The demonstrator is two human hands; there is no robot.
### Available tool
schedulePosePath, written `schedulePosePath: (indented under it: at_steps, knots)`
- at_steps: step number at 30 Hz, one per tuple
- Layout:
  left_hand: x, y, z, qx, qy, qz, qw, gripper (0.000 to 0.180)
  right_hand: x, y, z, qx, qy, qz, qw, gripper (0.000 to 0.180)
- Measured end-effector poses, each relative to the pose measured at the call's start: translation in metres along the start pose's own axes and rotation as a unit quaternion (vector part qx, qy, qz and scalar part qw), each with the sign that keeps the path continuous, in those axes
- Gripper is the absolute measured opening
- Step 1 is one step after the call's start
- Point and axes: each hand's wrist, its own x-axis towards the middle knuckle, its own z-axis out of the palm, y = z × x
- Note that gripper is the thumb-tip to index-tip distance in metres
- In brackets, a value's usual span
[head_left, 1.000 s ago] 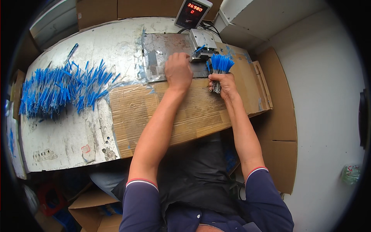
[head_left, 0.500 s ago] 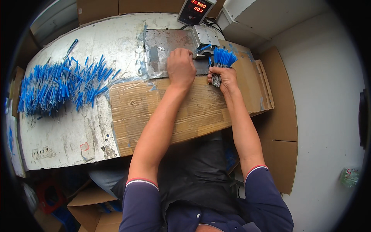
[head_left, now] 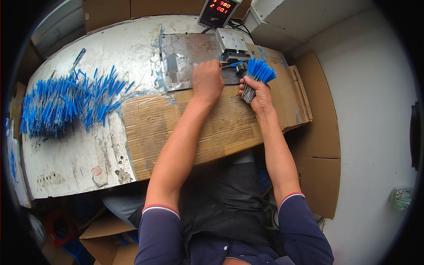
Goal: The worker is grouping blue plastic filaments into bundles and inserting them into an assembly machine to create brushes.
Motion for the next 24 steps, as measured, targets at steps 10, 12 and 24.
schedulePosePath:
  at_steps: [10,12,24]
  knots:
    - [-0.002,-0.004,0.001,0.059,-0.004,0.051,0.997,0.006,-0.003,0.0,-0.01,-0.062,-0.005,0.005,0.998,0.01]
    - [-0.002,-0.003,0.002,0.089,-0.017,0.066,0.994,0.006,-0.005,-0.002,-0.013,-0.043,-0.006,0.019,0.999,0.009]
    - [0.003,0.004,-0.005,0.011,0.055,-0.067,0.996,0.009,0.0,-0.003,0.009,-0.11,0.024,-0.02,0.993,0.011]
